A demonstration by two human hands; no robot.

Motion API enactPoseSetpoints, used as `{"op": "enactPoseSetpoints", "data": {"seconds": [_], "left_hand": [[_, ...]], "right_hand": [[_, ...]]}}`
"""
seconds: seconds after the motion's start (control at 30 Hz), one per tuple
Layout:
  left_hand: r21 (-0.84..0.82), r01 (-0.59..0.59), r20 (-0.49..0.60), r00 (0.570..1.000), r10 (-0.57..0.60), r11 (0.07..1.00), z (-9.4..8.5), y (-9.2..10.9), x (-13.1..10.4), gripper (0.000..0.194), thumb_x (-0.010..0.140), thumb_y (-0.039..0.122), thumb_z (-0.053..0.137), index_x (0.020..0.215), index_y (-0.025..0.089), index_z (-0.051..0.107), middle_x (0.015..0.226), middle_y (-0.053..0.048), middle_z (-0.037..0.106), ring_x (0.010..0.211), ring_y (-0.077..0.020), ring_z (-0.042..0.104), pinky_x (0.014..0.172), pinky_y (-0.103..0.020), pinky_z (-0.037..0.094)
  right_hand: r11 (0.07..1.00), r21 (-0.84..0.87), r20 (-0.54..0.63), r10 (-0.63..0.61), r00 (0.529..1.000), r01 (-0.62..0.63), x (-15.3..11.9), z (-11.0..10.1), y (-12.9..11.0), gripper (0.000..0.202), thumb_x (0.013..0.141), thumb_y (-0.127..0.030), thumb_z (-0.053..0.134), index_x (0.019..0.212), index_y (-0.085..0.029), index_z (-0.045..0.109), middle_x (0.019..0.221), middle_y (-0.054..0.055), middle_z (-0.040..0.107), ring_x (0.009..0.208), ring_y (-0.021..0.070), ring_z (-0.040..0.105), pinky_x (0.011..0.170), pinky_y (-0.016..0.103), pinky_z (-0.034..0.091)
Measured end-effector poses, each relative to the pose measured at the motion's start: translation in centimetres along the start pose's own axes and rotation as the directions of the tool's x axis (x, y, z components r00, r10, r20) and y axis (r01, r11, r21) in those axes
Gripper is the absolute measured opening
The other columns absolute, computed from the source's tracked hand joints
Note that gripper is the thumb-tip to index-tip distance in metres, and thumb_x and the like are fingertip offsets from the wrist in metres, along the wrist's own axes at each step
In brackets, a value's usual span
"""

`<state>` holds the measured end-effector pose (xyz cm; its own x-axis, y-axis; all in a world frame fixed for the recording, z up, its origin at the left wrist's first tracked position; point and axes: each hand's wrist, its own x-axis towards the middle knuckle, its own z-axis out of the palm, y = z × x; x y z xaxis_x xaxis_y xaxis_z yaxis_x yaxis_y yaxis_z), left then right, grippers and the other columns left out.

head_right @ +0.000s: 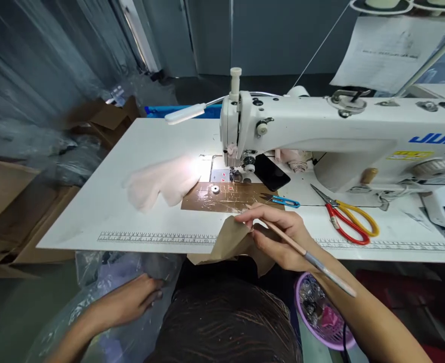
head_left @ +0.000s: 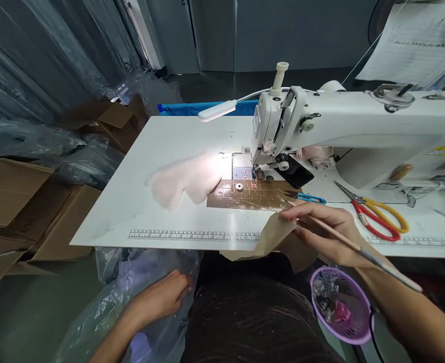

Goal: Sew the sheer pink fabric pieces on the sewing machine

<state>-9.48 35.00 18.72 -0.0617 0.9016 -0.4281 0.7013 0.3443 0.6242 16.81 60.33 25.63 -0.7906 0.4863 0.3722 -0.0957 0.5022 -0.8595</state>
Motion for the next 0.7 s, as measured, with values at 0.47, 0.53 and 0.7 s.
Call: {"op": "enactPoseSetpoints", "data": {"seconds": [0.47, 0.53, 0.7], "left_hand": [[-0.657, -0.187, 0.379, 0.756, 0.534, 0.73, -7.3, 9.9, 11.0, 0.093, 0.069, 0.088, 0.057, 0.14, 0.028, 0.054, 0.138, -0.009, 0.058, 0.132, -0.0334, 0.051, 0.111, -0.044, 0.042], [-0.715, -0.032, 0.466, 0.723, 0.511, 0.698, -6.5, 10.4, 11.5, 0.092, 0.063, 0.085, 0.068, 0.136, 0.029, 0.057, 0.125, -0.006, 0.065, 0.117, -0.0288, 0.061, 0.098, -0.037, 0.051], [-0.762, 0.101, 0.375, 0.874, 0.309, 0.639, -6.4, 10.8, 10.2, 0.072, 0.066, 0.054, 0.086, 0.126, 0.021, 0.062, 0.099, -0.004, 0.069, 0.084, -0.0182, 0.067, 0.07, -0.027, 0.055]], "right_hand": [[0.828, 0.497, 0.058, -0.328, 0.943, 0.258, 3.6, 3.1, -2.1, 0.021, 0.092, -0.02, 0.065, 0.071, -0.022, 0.062, 0.072, 0.0, 0.058, 0.072, 0.0139, 0.06, 0.078, 0.032, 0.055], [0.819, 0.483, 0.016, -0.362, 0.932, 0.309, 3.6, 2.9, -1.9, 0.024, 0.093, -0.02, 0.064, 0.069, -0.022, 0.06, 0.071, 0.0, 0.058, 0.072, 0.0142, 0.062, 0.076, 0.033, 0.055], [0.89, 0.247, -0.058, -0.382, 0.922, 0.384, 2.7, 1.4, 0.0, 0.013, 0.093, -0.015, 0.059, 0.084, -0.022, 0.066, 0.079, 0.004, 0.064, 0.081, 0.02, 0.066, 0.077, 0.039, 0.057]]}}
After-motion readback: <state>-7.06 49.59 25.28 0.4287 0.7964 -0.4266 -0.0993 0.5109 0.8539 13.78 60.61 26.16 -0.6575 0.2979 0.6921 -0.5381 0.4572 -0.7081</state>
